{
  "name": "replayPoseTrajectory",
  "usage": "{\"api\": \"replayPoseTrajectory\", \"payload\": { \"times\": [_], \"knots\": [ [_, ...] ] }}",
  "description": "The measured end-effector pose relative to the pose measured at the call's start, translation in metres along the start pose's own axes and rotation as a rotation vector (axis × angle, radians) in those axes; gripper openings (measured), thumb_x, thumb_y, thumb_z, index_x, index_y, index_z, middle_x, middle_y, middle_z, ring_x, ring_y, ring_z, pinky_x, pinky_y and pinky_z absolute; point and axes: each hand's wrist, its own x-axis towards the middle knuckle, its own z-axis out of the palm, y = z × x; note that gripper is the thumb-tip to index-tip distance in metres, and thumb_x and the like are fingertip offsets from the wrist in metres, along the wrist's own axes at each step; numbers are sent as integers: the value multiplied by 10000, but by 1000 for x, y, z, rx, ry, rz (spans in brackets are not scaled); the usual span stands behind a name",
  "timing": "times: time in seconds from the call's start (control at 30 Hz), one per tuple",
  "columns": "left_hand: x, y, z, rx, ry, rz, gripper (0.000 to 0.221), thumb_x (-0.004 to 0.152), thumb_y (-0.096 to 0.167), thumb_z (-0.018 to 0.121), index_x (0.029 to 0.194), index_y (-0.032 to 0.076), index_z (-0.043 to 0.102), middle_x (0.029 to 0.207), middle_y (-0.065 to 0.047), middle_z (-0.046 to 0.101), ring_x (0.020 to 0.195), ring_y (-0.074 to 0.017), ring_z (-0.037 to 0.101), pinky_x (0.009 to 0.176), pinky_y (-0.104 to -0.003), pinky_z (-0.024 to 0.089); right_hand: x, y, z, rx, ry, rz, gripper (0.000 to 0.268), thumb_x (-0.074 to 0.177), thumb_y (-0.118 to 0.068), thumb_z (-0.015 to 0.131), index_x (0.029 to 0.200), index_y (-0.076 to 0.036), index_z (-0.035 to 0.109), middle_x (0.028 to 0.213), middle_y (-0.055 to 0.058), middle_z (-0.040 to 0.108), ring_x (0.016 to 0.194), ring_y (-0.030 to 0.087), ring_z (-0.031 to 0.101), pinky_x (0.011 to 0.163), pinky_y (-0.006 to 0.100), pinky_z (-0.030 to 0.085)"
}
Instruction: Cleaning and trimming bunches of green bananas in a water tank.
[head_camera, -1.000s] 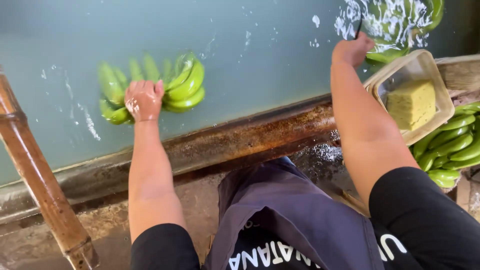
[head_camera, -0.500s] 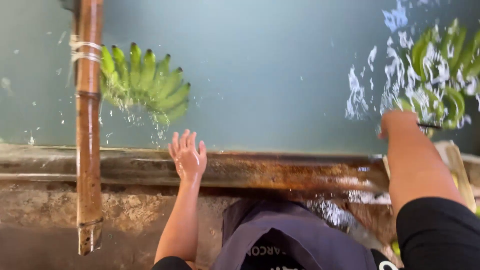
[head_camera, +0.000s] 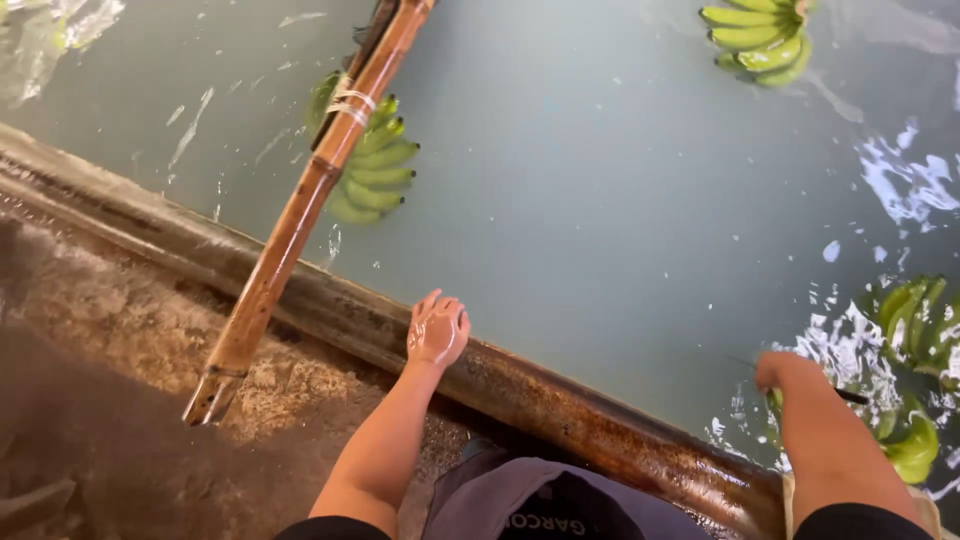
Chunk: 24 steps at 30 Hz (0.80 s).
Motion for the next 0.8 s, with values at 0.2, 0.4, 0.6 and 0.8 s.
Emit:
{"api": "replayPoseTrajectory", "payload": {
  "times": [0.2,0.4,0.6,0.8],
  "knots": [
    [0,-2,3,-6,-21,-28,186,914,223,646,990,88,749,1160,-80,726,1307,-326,533,1100,-482,383,40,-49,-31,94,-47,-97,455,871,-388,736,1208,-82,732,894,176,844,840,272,791,823,467,582],
    [-1,6,-9,-18,-48,-84,185,922,228,622,932,93,748,1089,-71,739,1301,-314,537,1089,-465,392,52,-103,-59,67,-6,-285,468,899,-493,665,1103,-90,788,746,123,823,732,268,768,728,451,608],
    [4,9,-11,-11,-107,-90,209,935,238,597,906,101,752,1067,-61,742,1298,-297,533,1077,-458,390,8,-154,-92,89,184,-441,487,921,-554,618,1075,-123,785,727,84,808,827,213,780,818,401,563],
    [0,12,-16,-5,-228,-62,204,934,245,602,905,109,750,1076,-61,740,1256,-268,563,1054,-446,411,-72,-191,-74,405,538,-487,480,955,-502,616,1306,-180,681,1055,127,747,993,363,682,838,486,540]
  ]
}}
